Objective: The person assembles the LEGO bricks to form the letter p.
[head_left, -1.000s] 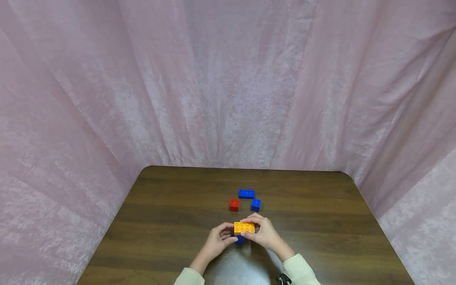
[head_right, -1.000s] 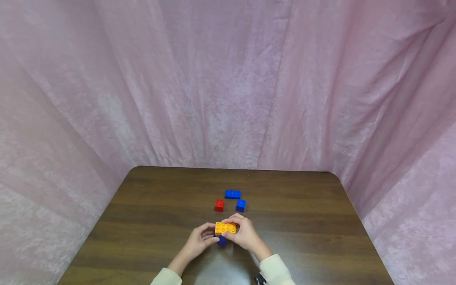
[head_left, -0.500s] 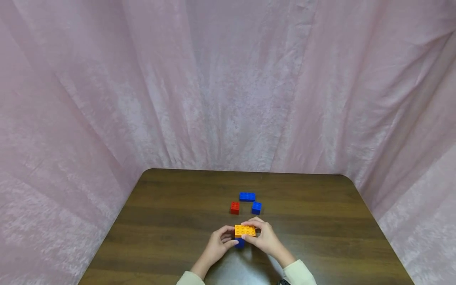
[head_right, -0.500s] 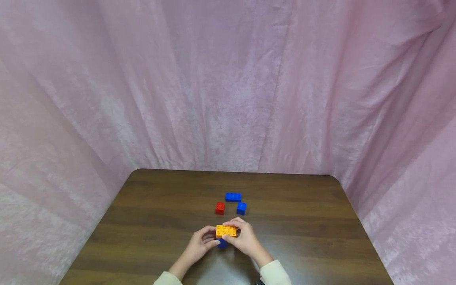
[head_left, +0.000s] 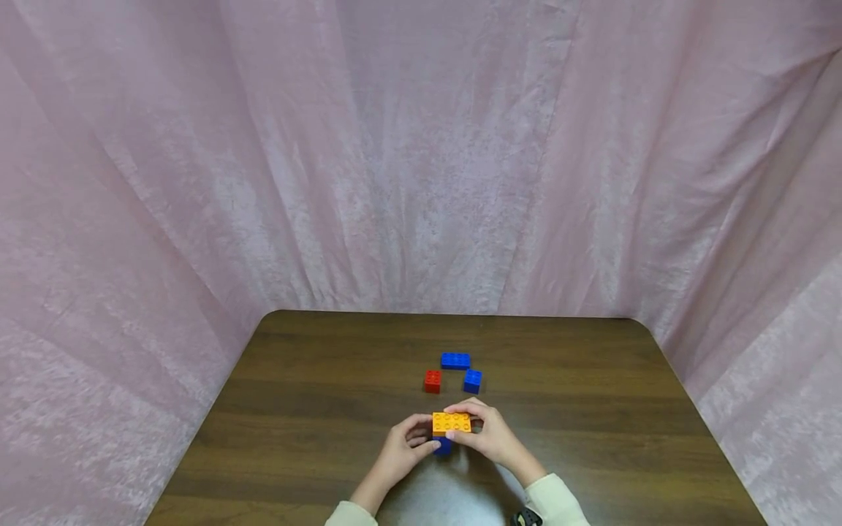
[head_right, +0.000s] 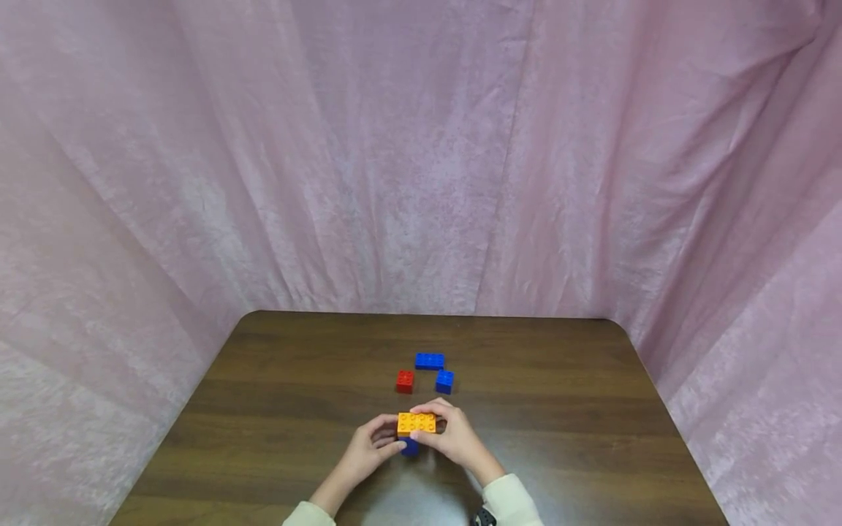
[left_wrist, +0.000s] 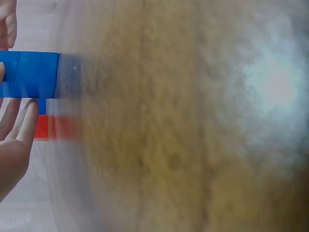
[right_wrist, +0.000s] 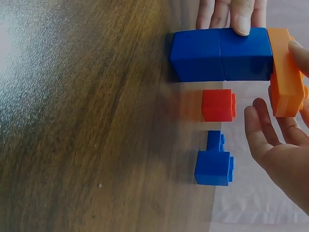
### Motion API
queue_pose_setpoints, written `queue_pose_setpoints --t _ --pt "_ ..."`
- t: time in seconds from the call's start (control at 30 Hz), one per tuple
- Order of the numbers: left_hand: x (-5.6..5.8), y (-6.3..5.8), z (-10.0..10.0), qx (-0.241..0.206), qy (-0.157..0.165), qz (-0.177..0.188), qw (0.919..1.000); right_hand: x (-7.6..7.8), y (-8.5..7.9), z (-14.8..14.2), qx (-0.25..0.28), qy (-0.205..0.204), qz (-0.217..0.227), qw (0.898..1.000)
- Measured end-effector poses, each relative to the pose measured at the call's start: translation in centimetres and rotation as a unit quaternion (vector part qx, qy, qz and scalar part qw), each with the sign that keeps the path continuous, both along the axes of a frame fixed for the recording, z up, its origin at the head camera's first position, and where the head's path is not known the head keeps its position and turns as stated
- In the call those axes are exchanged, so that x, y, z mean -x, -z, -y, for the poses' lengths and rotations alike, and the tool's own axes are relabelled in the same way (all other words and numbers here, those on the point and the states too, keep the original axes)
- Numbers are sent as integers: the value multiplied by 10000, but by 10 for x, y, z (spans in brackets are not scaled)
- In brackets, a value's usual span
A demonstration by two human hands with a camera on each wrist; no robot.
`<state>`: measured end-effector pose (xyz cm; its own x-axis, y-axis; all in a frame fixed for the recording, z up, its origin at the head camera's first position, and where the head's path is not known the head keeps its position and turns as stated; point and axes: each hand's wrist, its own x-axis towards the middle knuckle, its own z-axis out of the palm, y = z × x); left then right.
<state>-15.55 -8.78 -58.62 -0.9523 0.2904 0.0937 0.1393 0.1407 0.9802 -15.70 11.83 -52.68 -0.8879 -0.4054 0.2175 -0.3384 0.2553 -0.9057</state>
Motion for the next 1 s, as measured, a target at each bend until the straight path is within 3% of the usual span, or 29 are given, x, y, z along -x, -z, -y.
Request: queue_pose_setpoints --t 0.1,0.33,0.47,0.73,1.0 --pt "-6 -14 0 -89 -5 -41 10000 -4 -9 0 -31 -47 93 9999" --pt "6 12 1 -201 -20 -42 9998 -5 -12 -3 -21 26 315 9995" --pt "6 11 0 -389 16 -190 9991 -4 -11 -5 0 5 412 9992" --pt "8 9 2 -424 2 -122 9990 8 20 -12 273 2 326 9991" --pt "8 11 2 -325 18 -245 9992 14 17 -20 391 155 316 9986"
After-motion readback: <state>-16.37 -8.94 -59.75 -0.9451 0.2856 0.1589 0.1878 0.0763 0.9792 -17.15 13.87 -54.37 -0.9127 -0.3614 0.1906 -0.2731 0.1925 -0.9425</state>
